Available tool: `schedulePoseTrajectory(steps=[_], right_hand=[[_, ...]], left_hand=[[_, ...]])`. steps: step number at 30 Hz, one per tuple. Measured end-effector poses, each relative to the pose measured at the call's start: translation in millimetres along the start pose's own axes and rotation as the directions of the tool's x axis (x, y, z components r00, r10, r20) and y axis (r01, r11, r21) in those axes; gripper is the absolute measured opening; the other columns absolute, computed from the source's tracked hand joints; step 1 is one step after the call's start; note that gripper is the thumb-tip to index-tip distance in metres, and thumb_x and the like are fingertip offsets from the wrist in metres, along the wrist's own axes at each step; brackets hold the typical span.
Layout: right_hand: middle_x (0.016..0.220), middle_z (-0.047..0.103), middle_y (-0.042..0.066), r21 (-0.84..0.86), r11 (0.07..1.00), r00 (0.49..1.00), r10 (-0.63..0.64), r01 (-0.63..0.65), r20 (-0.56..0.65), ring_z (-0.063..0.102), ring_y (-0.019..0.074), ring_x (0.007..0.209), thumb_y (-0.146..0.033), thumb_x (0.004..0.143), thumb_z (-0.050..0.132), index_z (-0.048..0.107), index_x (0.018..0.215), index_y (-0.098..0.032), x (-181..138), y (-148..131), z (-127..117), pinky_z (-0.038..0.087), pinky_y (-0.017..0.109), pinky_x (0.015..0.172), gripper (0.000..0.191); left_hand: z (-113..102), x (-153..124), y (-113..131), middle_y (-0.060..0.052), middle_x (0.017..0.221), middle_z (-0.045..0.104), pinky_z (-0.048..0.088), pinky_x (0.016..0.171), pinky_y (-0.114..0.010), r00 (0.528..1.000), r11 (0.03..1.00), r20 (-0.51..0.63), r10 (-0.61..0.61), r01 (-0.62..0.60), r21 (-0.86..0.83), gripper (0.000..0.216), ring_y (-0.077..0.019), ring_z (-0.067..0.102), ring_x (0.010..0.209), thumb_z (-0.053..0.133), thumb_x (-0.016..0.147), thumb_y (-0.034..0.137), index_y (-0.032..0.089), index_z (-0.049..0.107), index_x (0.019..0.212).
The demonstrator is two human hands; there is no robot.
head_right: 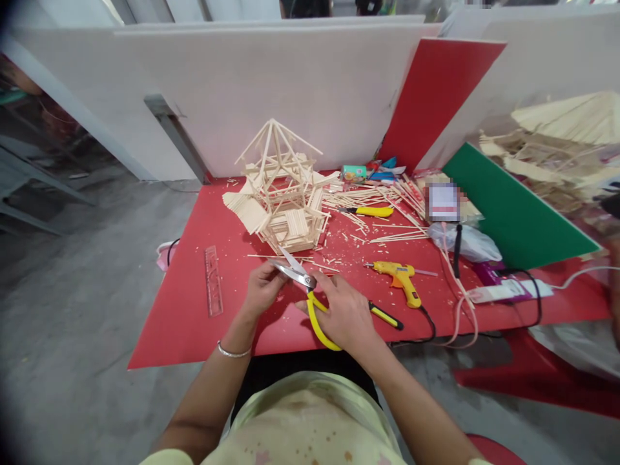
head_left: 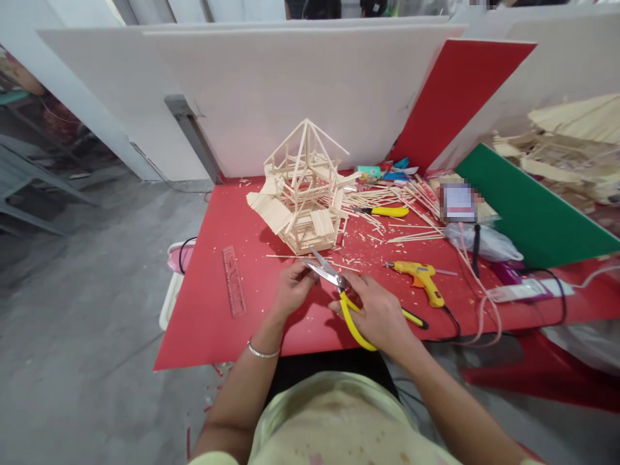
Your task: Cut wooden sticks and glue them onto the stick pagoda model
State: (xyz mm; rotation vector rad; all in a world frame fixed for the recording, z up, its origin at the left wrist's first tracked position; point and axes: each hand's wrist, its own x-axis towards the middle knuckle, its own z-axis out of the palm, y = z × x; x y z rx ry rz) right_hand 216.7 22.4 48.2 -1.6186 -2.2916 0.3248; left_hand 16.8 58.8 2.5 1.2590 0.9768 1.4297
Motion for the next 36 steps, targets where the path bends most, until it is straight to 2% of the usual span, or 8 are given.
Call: schedulePoseTrajectory(steps=[7,13,18,23,25,30,36], right_hand=[[0.113,0.067,0.013,-0.003,1.000,0.999,0.016,-0.016,0.051,0.067,0.0272,0.095,-0.054,0.091,0.055,0.054,0.138,-0.022,3,0,-1,0.049,0.034,0.078,0.057],[0.118,0.066,0.015,0.108,0.992,0.991,0.043,-0.057,0.128,0.067,0.0290,0.104,-0.054,0.091,0.055,0.053,0.139,-0.019,1,-2,4,0.050,0.038,0.086,0.059],[0.114,0.070,0.014,0.190,0.979,0.995,0.055,-0.070,0.085,0.068,0.0261,0.099,-0.052,0.091,0.056,0.057,0.135,-0.018,-2,3,13,0.052,0.034,0.085,0.056],[0.108,0.073,0.013,0.217,0.975,0.997,0.026,-0.040,0.066,0.070,0.0243,0.094,-0.052,0.093,0.054,0.060,0.130,-0.018,-1,7,19,0.051,0.032,0.083,0.051],[0.108,0.074,0.011,0.196,0.980,0.997,0.030,-0.044,0.072,0.071,0.0232,0.092,-0.052,0.092,0.054,0.060,0.130,-0.020,0,9,20,0.051,0.031,0.081,0.050],[0.116,0.071,0.011,0.019,0.999,0.996,0.046,-0.048,0.074,0.069,0.0263,0.099,-0.057,0.089,0.056,0.057,0.134,-0.025,2,7,12,0.050,0.033,0.081,0.055],[0.118,0.070,0.011,0.041,0.998,0.996,0.037,-0.040,0.085,0.069,0.0263,0.100,-0.058,0.090,0.055,0.057,0.134,-0.025,2,3,6,0.050,0.033,0.083,0.056]], left_hand=[[0,2,3,-0.005,0.075,0.069,0.050,0.060,-0.026,0.999,0.997,-0.016,0.034,-0.032,0.077,0.012,-0.0137,0.060,0.061,0.069,0.083,0.028,0.017,0.073,0.079],[-2,1,3,-0.003,0.066,0.066,0.047,0.058,-0.025,0.999,0.988,0.000,0.045,-0.045,0.151,0.011,-0.0133,0.058,0.059,0.067,0.082,0.022,0.017,0.075,0.076],[-3,-2,0,-0.001,0.061,0.064,0.044,0.057,-0.024,0.999,0.972,0.000,0.054,-0.053,0.231,0.013,-0.0123,0.056,0.056,0.065,0.083,0.019,0.018,0.074,0.074],[-1,-4,0,0.000,0.061,0.063,0.044,0.054,-0.024,1.000,0.987,-0.021,-0.013,0.016,0.159,0.013,-0.0116,0.056,0.053,0.066,0.085,0.026,0.018,0.073,0.076],[-1,-3,0,-0.001,0.065,0.065,0.045,0.055,-0.024,0.999,0.992,-0.019,-0.030,0.032,0.124,0.014,-0.0118,0.057,0.053,0.067,0.085,0.029,0.018,0.073,0.079],[-3,-2,-2,-0.001,0.066,0.066,0.048,0.061,-0.025,1.000,0.994,-0.016,-0.003,0.005,0.110,0.016,-0.0128,0.059,0.059,0.064,0.088,0.029,0.018,0.072,0.080],[-3,-2,1,-0.002,0.067,0.066,0.047,0.061,-0.026,1.000,0.996,0.003,-0.002,0.002,0.093,0.018,-0.0132,0.058,0.059,0.065,0.087,0.031,0.018,0.072,0.078]])
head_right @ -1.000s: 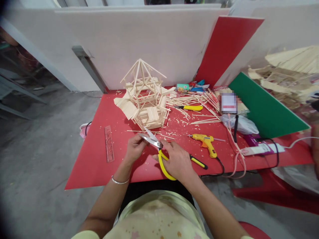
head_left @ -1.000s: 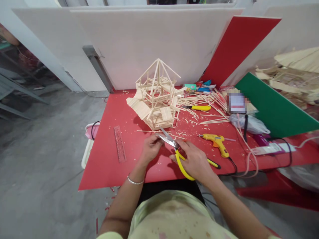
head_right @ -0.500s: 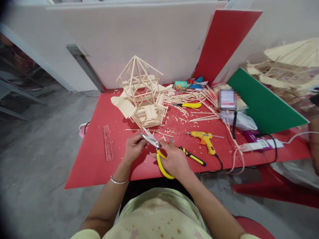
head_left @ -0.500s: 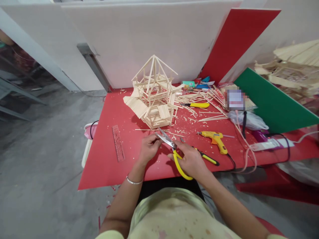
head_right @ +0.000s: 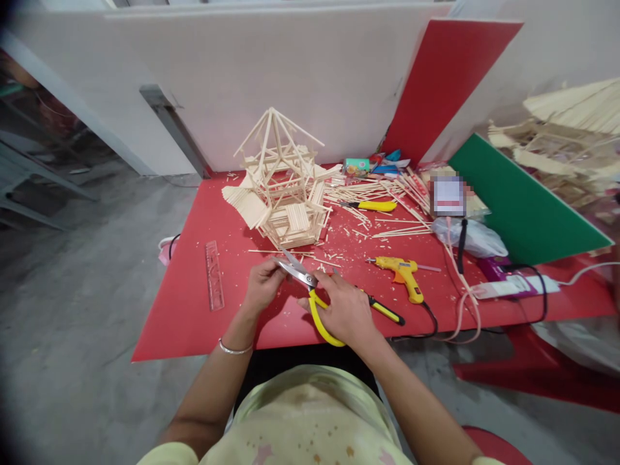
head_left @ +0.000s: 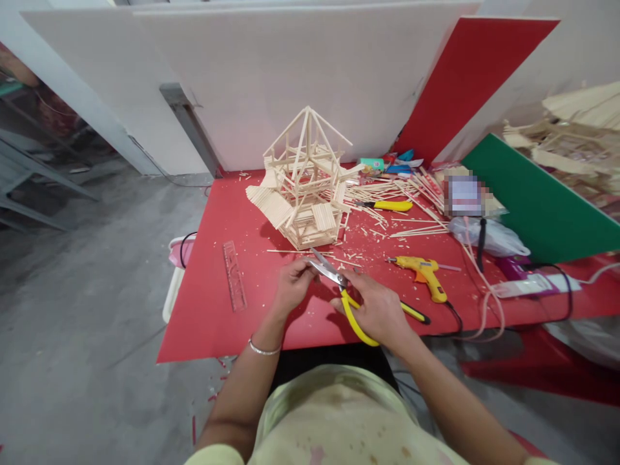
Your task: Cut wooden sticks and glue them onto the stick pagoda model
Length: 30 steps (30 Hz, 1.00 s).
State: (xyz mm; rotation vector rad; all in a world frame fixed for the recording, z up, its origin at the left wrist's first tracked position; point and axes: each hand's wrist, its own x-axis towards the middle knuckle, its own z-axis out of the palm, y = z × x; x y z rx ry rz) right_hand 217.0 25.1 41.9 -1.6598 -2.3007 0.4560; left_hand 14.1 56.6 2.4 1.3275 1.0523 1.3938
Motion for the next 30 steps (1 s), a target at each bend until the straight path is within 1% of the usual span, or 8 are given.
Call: schedulePoseTrajectory(steps=[5,10,15,19,21,25,27,30], right_hand=[[0.114,0.073,0.011,0.011,1.000,1.000,0.020,-0.020,-0.004,0.070,0.0262,0.099,-0.060,0.090,0.055,0.062,0.130,-0.023,0,0,1,0.050,0.033,0.084,0.055],[0.096,0.076,0.009,0.092,0.996,1.000,-0.004,0.004,0.003,0.071,0.0223,0.082,-0.059,0.091,0.053,0.066,0.121,-0.021,0,5,4,0.048,0.029,0.074,0.050],[0.115,0.073,0.011,0.033,0.999,0.998,-0.038,0.039,-0.042,0.070,0.0248,0.095,-0.059,0.086,0.061,0.060,0.130,-0.023,1,6,3,0.050,0.031,0.078,0.057],[0.115,0.072,0.011,-0.008,0.999,0.998,-0.045,0.045,-0.047,0.070,0.0260,0.097,-0.058,0.087,0.060,0.060,0.130,-0.022,3,3,1,0.050,0.032,0.078,0.055],[0.110,0.074,0.011,-0.005,0.999,0.998,-0.047,0.047,-0.050,0.071,0.0259,0.094,-0.057,0.088,0.059,0.061,0.129,-0.022,3,4,3,0.049,0.031,0.076,0.054],[0.089,0.076,0.008,0.037,0.999,0.998,-0.036,0.037,-0.048,0.071,0.0231,0.078,-0.057,0.090,0.057,0.066,0.121,-0.021,3,8,8,0.045,0.028,0.066,0.049],[0.093,0.076,0.008,0.051,0.998,0.998,-0.046,0.048,-0.041,0.072,0.0231,0.080,-0.057,0.090,0.057,0.065,0.123,-0.022,3,10,9,0.045,0.028,0.066,0.049],[0.112,0.073,0.009,0.021,0.997,0.996,-0.077,0.078,-0.048,0.071,0.0254,0.096,-0.057,0.088,0.060,0.060,0.128,-0.023,4,12,6,0.048,0.030,0.075,0.053]], left_hand=[[0,0,1,-0.001,0.064,0.064,0.046,0.058,-0.025,1.000,1.000,-0.009,0.003,-0.003,0.029,0.017,-0.0122,0.056,0.056,0.067,0.086,0.029,0.018,0.071,0.075],[0,0,-2,-0.002,0.068,0.064,0.045,0.058,-0.025,0.999,1.000,0.041,0.003,-0.003,0.005,0.021,-0.0116,0.056,0.056,0.063,0.090,0.032,0.017,0.070,0.078],[-1,-1,-9,-0.001,0.066,0.063,0.045,0.059,-0.025,1.000,1.000,0.024,0.001,-0.001,-0.008,0.025,-0.0118,0.056,0.057,0.062,0.091,0.036,0.016,0.069,0.079],[-1,-1,-10,-0.002,0.067,0.063,0.044,0.058,-0.025,1.000,1.000,0.010,-0.010,0.010,-0.013,0.027,-0.0117,0.056,0.057,0.062,0.091,0.037,0.015,0.069,0.076],[-1,-1,-9,-0.001,0.064,0.061,0.042,0.057,-0.024,1.000,1.000,0.010,-0.017,0.017,0.003,0.027,-0.0112,0.055,0.056,0.061,0.091,0.037,0.015,0.069,0.076],[1,-1,-6,-0.001,0.062,0.059,0.040,0.057,-0.024,0.998,0.999,0.048,-0.045,0.046,-0.008,0.031,-0.0104,0.051,0.055,0.061,0.092,0.040,0.016,0.067,0.074],[2,-2,-6,0.000,0.062,0.058,0.039,0.056,-0.024,0.997,0.997,0.051,-0.062,0.064,-0.036,0.033,-0.0100,0.049,0.054,0.060,0.092,0.043,0.016,0.066,0.073],[3,-2,-6,0.001,0.060,0.056,0.037,0.054,-0.023,0.996,0.995,0.036,-0.079,0.081,-0.060,0.035,-0.0093,0.046,0.052,0.060,0.092,0.045,0.016,0.065,0.074]])
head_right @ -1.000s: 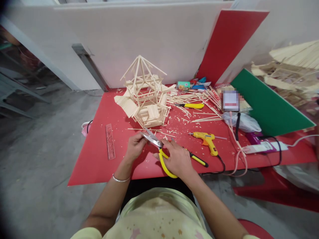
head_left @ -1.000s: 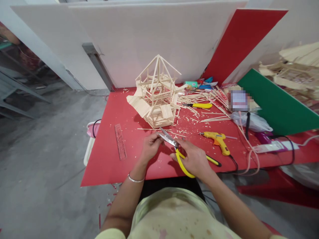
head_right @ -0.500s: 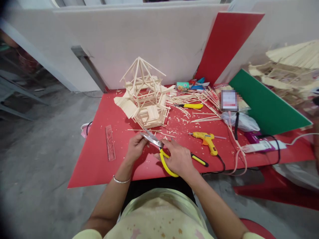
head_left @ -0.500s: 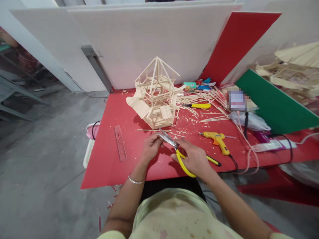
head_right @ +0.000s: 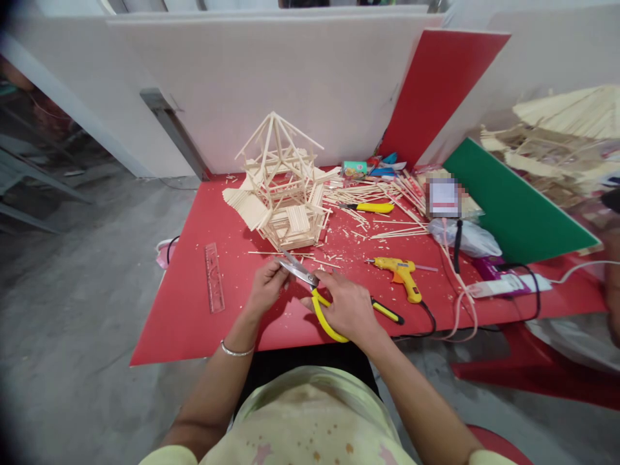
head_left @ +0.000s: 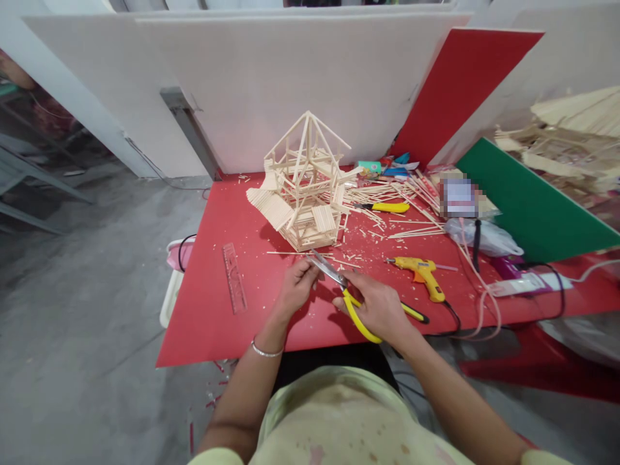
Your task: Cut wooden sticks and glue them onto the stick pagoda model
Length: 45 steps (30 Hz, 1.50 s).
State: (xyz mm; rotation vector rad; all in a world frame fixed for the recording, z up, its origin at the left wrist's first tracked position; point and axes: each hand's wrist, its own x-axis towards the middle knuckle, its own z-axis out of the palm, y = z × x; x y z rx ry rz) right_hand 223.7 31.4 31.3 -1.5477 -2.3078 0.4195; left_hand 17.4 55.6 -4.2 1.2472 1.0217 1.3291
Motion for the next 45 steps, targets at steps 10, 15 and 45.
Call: schedulePoseTrajectory(steps=[10,15,45], right_hand=[[0.108,0.075,0.007,-0.039,0.999,0.999,-0.018,0.020,0.031,0.071,0.0243,0.092,-0.062,0.086,0.060,0.063,0.125,-0.025,1,3,-10,0.047,0.029,0.074,0.054],[0.091,0.077,0.008,-0.031,0.995,0.995,0.095,-0.094,0.043,0.072,0.0225,0.079,-0.064,0.090,0.051,0.068,0.121,-0.023,-3,3,-4,0.043,0.027,0.068,0.054],[0.104,0.072,0.008,0.219,0.967,0.983,0.154,-0.129,-0.100,0.069,0.0238,0.090,-0.047,0.085,0.063,0.054,0.130,-0.022,-26,1,10,0.052,0.036,0.083,0.052]], left_hand=[[-7,2,6,0.000,0.063,0.053,0.038,0.059,-0.024,0.994,0.999,0.106,0.031,-0.035,0.031,0.036,-0.0103,0.046,0.059,0.059,0.093,0.044,0.016,0.060,0.070],[-6,1,3,-0.001,0.066,0.060,0.041,0.055,-0.024,0.990,1.000,0.141,-0.006,0.008,-0.013,0.033,-0.0097,0.051,0.055,0.056,0.095,0.044,0.016,0.062,0.078],[-9,5,0,-0.003,0.074,0.072,0.045,0.044,-0.017,0.979,0.841,0.012,-0.205,0.182,-0.510,0.028,-0.0119,0.066,0.058,0.082,0.071,0.026,0.016,0.061,0.085]])
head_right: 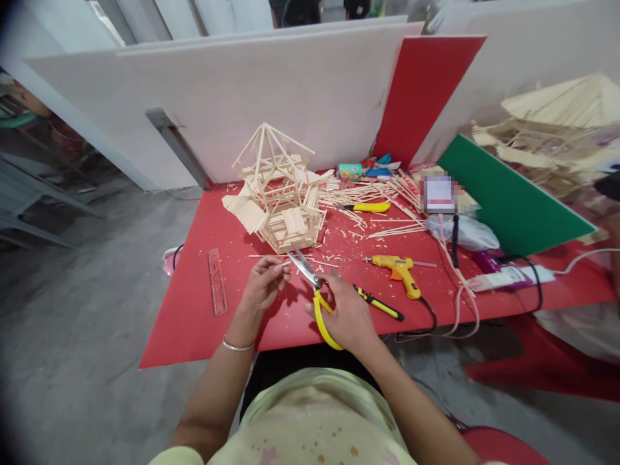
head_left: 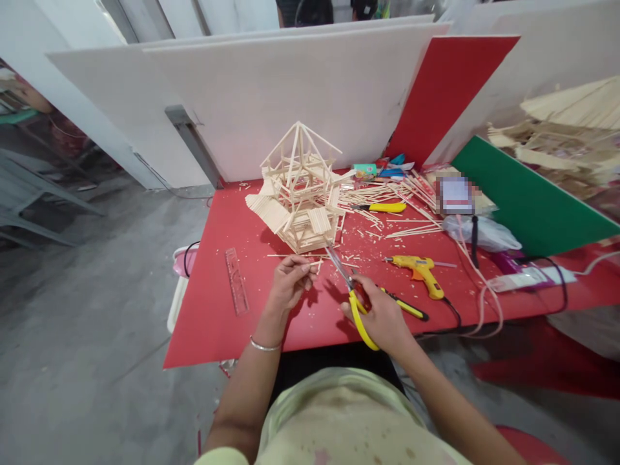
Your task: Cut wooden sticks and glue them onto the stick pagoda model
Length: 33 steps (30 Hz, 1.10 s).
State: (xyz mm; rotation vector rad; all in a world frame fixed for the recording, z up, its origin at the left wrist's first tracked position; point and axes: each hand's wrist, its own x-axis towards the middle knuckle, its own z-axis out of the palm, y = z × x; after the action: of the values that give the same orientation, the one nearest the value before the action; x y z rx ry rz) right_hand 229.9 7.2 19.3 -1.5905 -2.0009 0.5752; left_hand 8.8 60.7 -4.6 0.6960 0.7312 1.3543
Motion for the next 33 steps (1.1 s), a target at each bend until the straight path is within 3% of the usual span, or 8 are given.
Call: schedulePoseTrajectory(steps=[6,13,18,25,33], right_hand=[[0.126,0.064,0.014,0.042,0.991,0.992,-0.122,0.123,-0.024,0.063,0.0278,0.111,-0.047,0.084,0.066,0.049,0.134,-0.020,5,-3,5,0.048,0.042,0.096,0.059],[0.109,0.070,0.008,-0.050,0.998,0.996,-0.019,0.023,0.087,0.068,0.0232,0.089,-0.047,0.090,0.059,0.052,0.134,-0.024,10,-9,-1,0.051,0.034,0.079,0.050],[0.115,0.068,0.011,-0.157,0.984,0.995,-0.074,0.084,0.070,0.067,0.0276,0.103,-0.050,0.088,0.061,0.053,0.134,-0.024,9,-7,-1,0.050,0.036,0.084,0.054],[0.114,0.067,0.009,-0.073,0.994,0.986,-0.064,0.076,0.154,0.066,0.0247,0.100,-0.053,0.085,0.065,0.053,0.130,-0.024,5,-8,-10,0.050,0.036,0.087,0.055],[0.104,0.070,0.011,-0.100,0.991,0.985,-0.076,0.092,0.158,0.066,0.0224,0.085,-0.051,0.088,0.061,0.058,0.130,-0.021,8,-8,-9,0.047,0.031,0.074,0.052]], left_hand=[[3,2,-5,-0.004,0.079,0.073,0.045,0.050,-0.017,0.999,0.999,0.021,0.043,-0.042,-0.015,0.027,-0.0126,0.069,0.066,0.082,0.074,0.027,0.016,0.063,0.089],[3,0,-10,-0.004,0.074,0.072,0.046,0.056,-0.021,0.996,0.979,0.049,0.068,-0.077,0.189,0.026,-0.0126,0.065,0.065,0.080,0.077,0.034,0.016,0.071,0.092],[5,-3,-7,-0.004,0.071,0.070,0.051,0.065,-0.027,0.988,0.920,0.079,0.135,-0.154,0.360,0.026,-0.0139,0.063,0.065,0.080,0.076,0.041,0.016,0.073,0.079],[8,-5,-6,-0.003,0.072,0.068,0.051,0.070,-0.029,0.969,0.859,0.160,0.190,-0.243,0.451,0.024,-0.0146,0.063,0.067,0.070,0.086,0.041,0.017,0.072,0.081],[5,-4,-5,-0.004,0.069,0.067,0.048,0.068,-0.028,0.971,0.831,0.151,0.185,-0.236,0.503,0.025,-0.0151,0.060,0.066,0.071,0.084,0.040,0.016,0.072,0.076]])
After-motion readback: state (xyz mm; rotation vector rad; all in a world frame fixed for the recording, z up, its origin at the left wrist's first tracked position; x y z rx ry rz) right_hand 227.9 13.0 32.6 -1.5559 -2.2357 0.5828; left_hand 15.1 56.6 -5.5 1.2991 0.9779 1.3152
